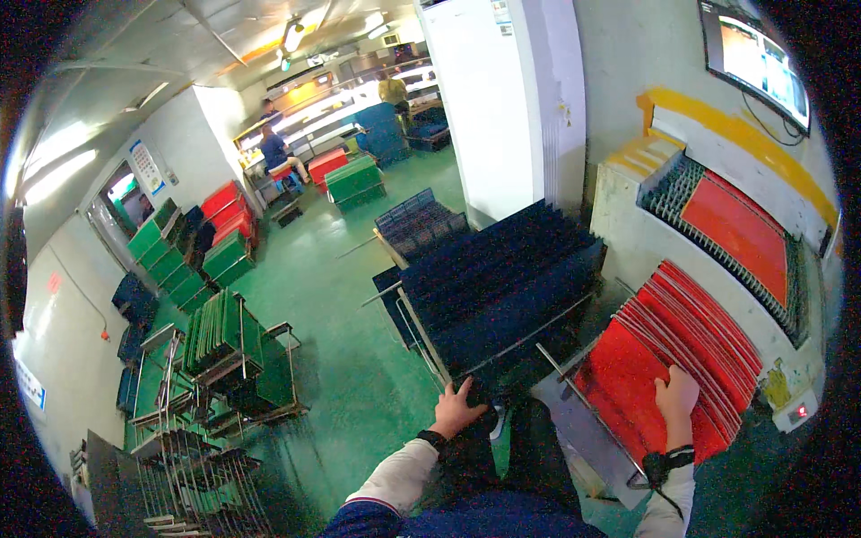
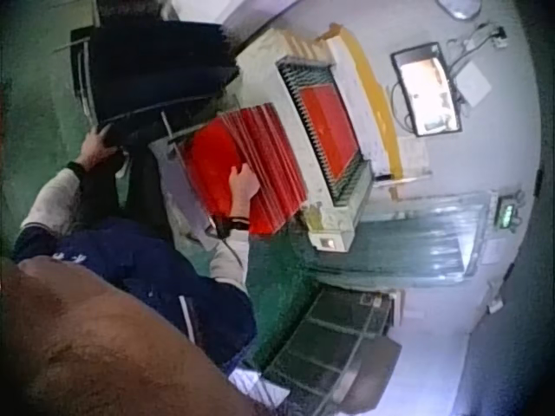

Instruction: The person is feeding thin red and blue sheets one by one into a processing machine on the factory floor.

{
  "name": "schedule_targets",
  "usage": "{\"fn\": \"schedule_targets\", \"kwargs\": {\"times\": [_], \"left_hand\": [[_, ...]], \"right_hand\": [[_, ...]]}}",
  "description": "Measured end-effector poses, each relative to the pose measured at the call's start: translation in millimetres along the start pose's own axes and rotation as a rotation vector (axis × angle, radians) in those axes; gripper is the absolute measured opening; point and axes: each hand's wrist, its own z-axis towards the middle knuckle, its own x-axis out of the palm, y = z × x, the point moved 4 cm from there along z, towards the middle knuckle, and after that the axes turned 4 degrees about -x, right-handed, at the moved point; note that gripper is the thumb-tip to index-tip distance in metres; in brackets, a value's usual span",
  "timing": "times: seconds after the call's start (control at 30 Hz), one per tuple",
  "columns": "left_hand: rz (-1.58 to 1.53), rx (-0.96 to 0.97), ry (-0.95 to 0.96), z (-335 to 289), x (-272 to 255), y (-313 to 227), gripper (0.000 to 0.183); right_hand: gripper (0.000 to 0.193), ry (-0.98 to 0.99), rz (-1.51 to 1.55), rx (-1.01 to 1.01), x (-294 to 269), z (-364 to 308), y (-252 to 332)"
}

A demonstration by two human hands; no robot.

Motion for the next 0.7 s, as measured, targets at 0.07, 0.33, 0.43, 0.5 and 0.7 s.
{"fn": "schedule_targets", "kwargs": {"times": [0.07, 0.33, 0.43, 0.5, 0.7], "left_hand": [[-0.009, -0.007, 0.01, 0.9, 1.0, 2.3, 0.088], [-0.009, -0.089, 0.054, 7.0, 3.1, 19.2, 0.086], [-0.04, -0.06, 0.011, 18.7, 10.2, 15.2, 0.078], [-0.046, -0.084, 0.087, 23.9, 7.1, 4.8, 0.076], [-0.052, -0.111, 0.08, 18.8, 6.3, 6.9, 0.075]], "right_hand": [[0.032, -0.008, 0.0, -0.006, -1.8, -1.4, -0.1], [0.029, -0.006, 0.017, -0.042, -0.8, -2.6, 12.1], [0.03, -0.068, -0.022, -0.091, 9.8, -8.9, 1.8], [0.029, -0.103, -0.028, -0.095, 4.7, -14.0, 0.4], [0.036, -0.004, -0.079, -0.04, 13.1, -12.8, -3.2]]}}
